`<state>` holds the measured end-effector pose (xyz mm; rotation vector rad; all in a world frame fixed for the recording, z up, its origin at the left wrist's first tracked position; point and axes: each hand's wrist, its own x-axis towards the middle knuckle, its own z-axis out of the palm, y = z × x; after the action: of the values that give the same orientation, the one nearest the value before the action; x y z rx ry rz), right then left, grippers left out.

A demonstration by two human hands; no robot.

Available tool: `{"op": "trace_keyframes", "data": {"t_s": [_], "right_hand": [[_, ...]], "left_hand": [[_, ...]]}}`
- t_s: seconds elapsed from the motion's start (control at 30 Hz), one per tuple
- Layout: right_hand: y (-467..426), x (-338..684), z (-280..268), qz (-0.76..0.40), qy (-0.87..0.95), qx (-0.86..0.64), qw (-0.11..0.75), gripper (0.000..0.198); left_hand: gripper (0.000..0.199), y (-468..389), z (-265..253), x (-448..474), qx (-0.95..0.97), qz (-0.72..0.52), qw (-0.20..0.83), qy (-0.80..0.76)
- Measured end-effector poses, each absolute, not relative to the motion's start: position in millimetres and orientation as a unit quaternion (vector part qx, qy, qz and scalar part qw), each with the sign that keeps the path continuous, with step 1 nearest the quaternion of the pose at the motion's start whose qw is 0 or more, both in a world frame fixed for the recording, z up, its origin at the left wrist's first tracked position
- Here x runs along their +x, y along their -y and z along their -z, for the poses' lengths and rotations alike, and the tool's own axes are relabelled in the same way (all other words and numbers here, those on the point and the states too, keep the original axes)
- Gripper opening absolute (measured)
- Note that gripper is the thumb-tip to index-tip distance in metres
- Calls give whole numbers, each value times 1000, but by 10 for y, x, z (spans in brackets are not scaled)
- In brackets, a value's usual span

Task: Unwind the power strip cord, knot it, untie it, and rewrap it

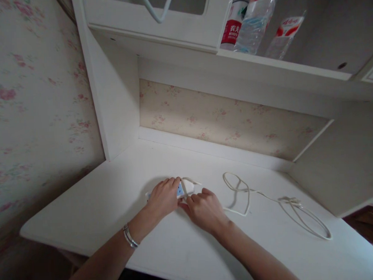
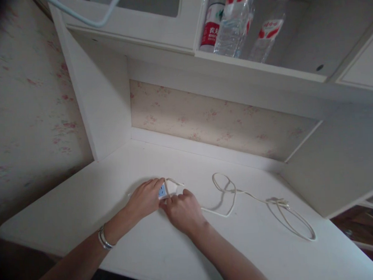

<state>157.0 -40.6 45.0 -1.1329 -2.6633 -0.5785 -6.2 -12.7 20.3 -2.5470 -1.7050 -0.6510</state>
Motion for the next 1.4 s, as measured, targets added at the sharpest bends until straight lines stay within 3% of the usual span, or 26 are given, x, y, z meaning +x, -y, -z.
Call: {"op": "trace_keyframes", "data": {"t_s": [0.3,0.37,0.57,0.77,0.83,0.97,1.17,1.4], "right_hand": [[107,1606,-950,263,927,-220,154,39],[-12,1578,-1012,249,922,-247,162,45],[-344,1681,-1032,135,898,-389,155,54],[-445,1883,-732,36,847,-500,177,60],[-458,1932,-593,18,834,-524,172,61],[-424,2052,-331,23,778,-610,150,60],[-166,2078,-22,23,741,-660,125,51],[-32,1908,29,80,763,-635,89,48]], "left_hand": [[19,209,-248,91,-850,192,-71,485],[22,282,-279,127,-869,184,-89,450],[59,542,-487,145,-881,232,-141,388],[60,664,-693,96,-887,255,-150,354],[49,681,-761,72,-881,264,-153,361],[31,633,-867,-4,-867,276,-139,390],[38,279,-826,-76,-816,350,-37,458],[34,-44,-567,6,-750,305,17,587]]}}
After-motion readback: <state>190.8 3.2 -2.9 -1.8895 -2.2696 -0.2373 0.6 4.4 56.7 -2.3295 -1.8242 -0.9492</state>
